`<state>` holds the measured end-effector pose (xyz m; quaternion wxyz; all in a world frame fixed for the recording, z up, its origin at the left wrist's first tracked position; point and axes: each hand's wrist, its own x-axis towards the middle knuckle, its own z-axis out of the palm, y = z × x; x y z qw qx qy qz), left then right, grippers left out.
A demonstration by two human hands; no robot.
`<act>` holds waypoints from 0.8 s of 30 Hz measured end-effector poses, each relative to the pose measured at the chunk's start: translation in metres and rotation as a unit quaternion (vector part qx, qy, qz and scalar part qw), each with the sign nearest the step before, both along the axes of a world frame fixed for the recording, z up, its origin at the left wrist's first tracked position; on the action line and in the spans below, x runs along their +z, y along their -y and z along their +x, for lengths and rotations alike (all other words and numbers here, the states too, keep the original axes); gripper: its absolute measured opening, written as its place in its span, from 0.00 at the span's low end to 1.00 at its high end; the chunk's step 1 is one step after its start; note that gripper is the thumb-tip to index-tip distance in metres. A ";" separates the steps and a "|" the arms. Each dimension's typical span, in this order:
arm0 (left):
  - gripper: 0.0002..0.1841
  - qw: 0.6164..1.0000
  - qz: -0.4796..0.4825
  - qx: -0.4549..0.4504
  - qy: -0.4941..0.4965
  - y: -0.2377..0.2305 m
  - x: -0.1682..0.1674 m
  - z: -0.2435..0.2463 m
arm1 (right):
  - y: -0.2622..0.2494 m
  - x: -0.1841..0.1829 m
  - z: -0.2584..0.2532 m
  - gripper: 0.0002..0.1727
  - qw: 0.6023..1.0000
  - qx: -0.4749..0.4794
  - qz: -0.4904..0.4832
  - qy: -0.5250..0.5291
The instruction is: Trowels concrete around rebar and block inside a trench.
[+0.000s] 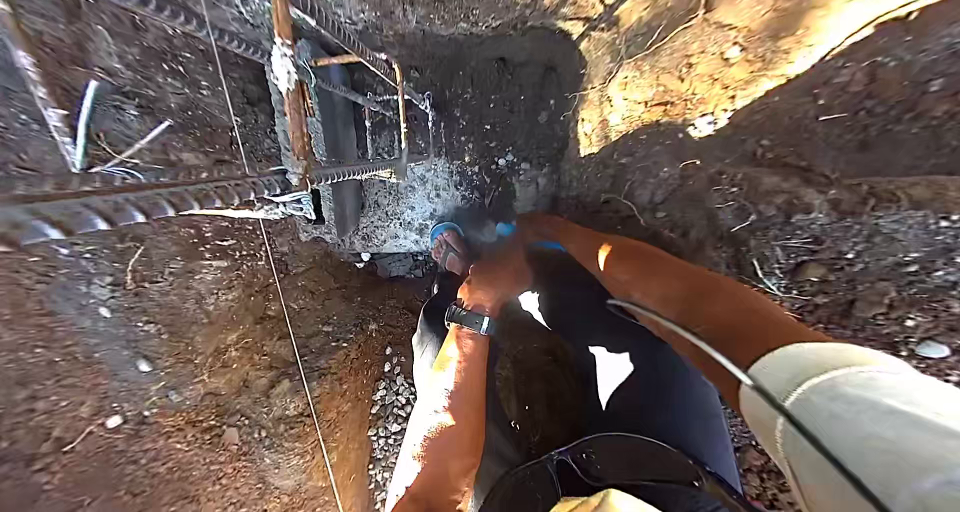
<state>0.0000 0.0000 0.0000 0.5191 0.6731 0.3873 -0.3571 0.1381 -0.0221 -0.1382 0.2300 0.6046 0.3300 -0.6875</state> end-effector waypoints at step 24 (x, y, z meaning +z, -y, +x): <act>0.21 0.986 0.084 0.016 -0.141 -0.014 0.008 -0.006 | -0.004 0.009 -0.056 0.17 0.692 -0.719 -0.047 0.051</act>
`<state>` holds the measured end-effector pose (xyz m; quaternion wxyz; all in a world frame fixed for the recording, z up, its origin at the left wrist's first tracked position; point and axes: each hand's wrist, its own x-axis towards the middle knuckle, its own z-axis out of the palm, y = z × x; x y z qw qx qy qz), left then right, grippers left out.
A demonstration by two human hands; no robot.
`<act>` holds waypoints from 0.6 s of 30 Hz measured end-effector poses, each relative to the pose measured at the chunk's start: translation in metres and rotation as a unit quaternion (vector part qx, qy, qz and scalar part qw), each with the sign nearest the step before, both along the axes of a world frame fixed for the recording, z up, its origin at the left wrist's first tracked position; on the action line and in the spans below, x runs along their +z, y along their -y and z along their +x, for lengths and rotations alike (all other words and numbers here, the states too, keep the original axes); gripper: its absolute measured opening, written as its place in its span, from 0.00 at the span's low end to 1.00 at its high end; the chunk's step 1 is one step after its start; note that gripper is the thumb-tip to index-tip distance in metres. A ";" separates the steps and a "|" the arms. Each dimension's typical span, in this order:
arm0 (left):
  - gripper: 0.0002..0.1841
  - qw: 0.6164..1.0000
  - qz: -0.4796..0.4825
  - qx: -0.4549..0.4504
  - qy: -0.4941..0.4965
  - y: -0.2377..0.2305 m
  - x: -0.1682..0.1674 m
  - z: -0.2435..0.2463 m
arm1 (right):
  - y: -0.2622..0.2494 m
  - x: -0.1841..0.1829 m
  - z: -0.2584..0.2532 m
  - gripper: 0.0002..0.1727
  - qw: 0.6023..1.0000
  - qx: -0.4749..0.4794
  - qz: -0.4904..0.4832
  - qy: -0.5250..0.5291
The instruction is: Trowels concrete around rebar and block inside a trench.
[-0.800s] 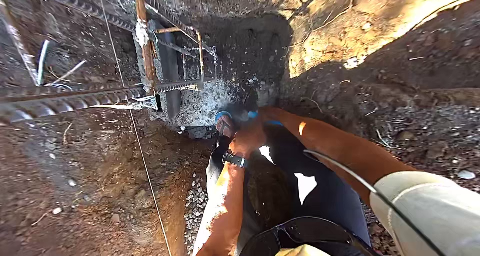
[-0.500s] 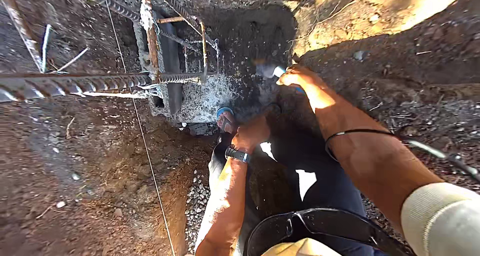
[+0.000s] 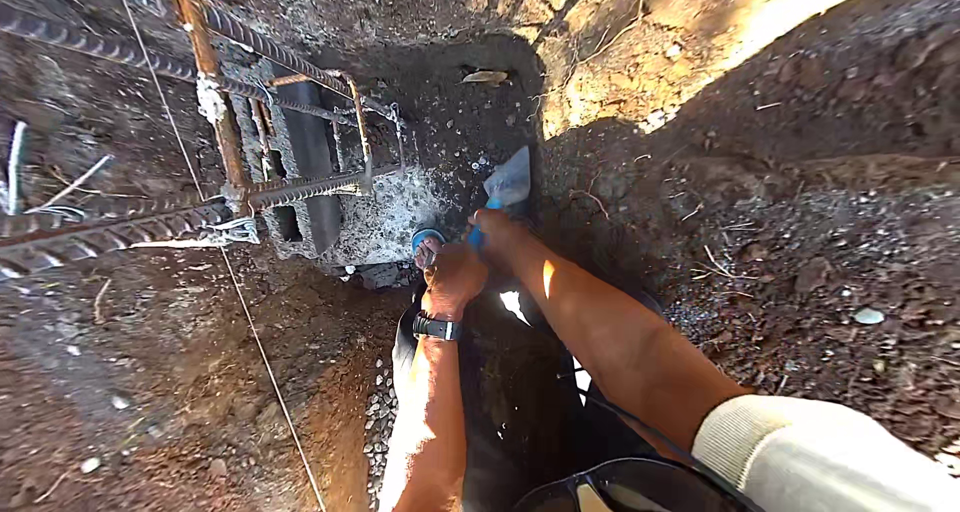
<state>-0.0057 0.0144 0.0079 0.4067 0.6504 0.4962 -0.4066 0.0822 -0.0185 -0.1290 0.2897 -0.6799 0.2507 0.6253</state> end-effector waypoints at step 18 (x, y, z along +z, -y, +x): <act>0.19 0.989 0.125 0.081 0.019 -0.007 -0.003 -0.013 | -0.083 -0.051 -0.009 0.22 0.994 -0.005 0.040 0.099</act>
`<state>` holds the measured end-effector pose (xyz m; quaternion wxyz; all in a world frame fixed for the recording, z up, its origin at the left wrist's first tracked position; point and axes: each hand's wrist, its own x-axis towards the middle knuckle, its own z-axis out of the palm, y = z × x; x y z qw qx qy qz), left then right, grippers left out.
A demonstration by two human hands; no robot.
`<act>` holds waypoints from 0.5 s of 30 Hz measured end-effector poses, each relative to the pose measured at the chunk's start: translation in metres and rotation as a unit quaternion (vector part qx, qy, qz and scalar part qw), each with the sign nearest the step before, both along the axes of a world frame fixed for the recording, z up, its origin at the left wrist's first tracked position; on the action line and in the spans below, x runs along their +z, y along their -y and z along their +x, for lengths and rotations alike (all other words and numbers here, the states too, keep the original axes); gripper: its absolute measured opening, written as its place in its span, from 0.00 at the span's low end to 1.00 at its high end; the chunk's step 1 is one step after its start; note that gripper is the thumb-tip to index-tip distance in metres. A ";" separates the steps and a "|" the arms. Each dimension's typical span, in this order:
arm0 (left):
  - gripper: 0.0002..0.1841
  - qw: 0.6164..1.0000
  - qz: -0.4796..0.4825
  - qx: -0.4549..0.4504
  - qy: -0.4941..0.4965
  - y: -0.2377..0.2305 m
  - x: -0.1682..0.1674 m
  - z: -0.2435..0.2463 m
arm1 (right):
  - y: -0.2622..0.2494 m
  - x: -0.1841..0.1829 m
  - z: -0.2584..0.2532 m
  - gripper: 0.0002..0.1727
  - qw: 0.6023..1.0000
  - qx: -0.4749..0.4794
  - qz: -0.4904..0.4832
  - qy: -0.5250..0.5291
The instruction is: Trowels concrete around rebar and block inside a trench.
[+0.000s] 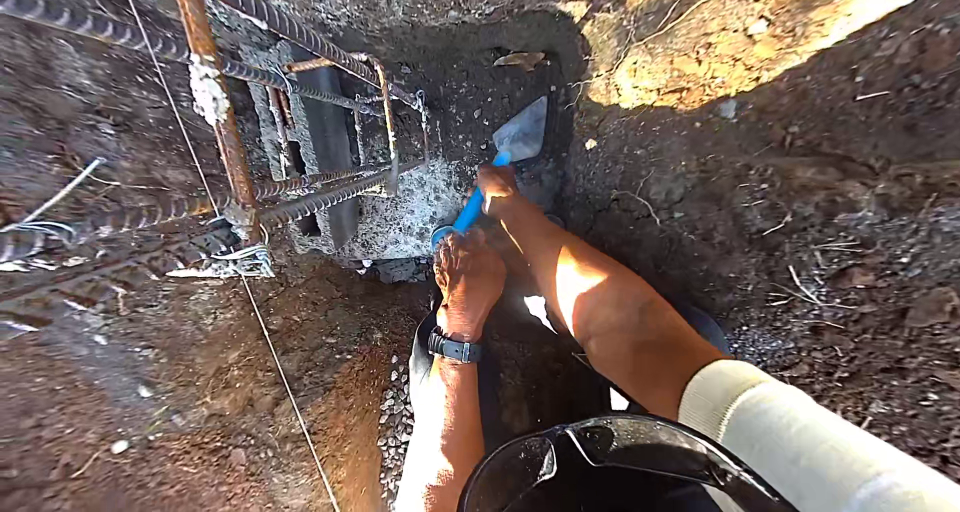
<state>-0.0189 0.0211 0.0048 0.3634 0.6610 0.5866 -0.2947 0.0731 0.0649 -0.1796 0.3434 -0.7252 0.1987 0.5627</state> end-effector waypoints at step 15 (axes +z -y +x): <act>0.19 0.999 0.030 -0.004 0.035 0.005 -0.004 0.005 | 0.069 0.016 -0.011 0.32 0.980 0.145 -0.117 0.074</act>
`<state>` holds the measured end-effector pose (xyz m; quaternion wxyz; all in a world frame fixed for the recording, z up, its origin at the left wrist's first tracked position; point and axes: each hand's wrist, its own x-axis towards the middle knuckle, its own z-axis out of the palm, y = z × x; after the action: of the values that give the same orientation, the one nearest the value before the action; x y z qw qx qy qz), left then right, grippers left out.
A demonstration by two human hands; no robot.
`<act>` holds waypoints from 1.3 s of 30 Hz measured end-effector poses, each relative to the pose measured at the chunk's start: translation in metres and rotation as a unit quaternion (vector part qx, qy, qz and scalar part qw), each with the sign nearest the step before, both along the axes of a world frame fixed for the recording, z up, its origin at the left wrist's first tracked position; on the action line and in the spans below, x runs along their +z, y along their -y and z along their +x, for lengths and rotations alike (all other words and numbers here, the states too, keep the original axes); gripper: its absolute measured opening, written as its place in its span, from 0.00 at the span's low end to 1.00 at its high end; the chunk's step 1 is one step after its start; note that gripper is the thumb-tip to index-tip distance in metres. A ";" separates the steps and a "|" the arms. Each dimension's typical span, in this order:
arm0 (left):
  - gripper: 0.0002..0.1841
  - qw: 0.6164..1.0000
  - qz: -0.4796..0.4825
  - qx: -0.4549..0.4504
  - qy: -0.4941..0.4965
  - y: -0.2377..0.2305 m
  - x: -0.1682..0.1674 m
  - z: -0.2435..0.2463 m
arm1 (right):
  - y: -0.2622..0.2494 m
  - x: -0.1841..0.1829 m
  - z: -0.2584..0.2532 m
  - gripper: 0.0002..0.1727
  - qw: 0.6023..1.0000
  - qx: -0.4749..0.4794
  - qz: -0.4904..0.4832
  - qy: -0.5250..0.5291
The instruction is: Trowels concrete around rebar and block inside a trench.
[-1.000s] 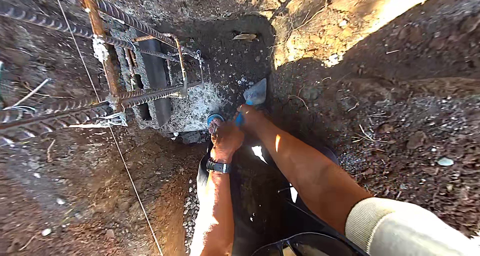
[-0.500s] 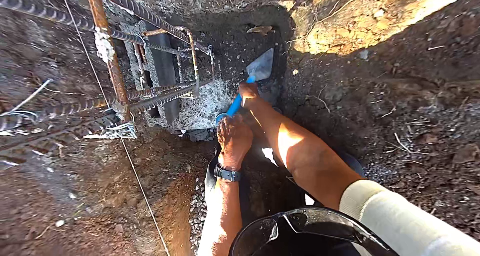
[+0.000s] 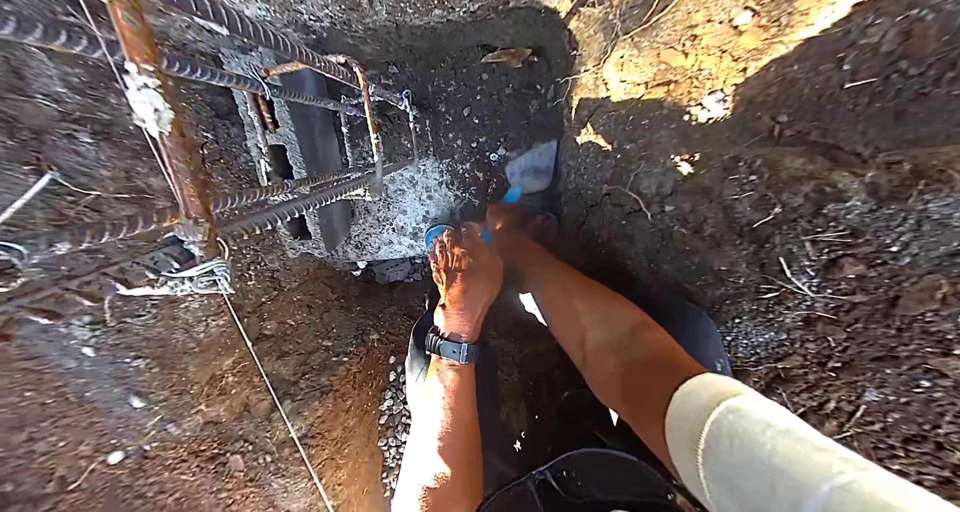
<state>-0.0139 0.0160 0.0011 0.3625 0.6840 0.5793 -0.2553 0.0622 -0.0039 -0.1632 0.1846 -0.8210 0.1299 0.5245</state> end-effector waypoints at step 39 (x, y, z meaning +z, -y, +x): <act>0.20 1.000 -0.024 0.004 0.005 0.004 0.003 0.012 | -0.014 -0.036 0.073 0.32 0.841 0.533 0.090 0.015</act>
<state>-0.0015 0.0124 0.0040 0.3824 0.6742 0.5740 -0.2644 0.1349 0.0103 -0.1996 -0.0486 -0.7511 -0.3778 0.5392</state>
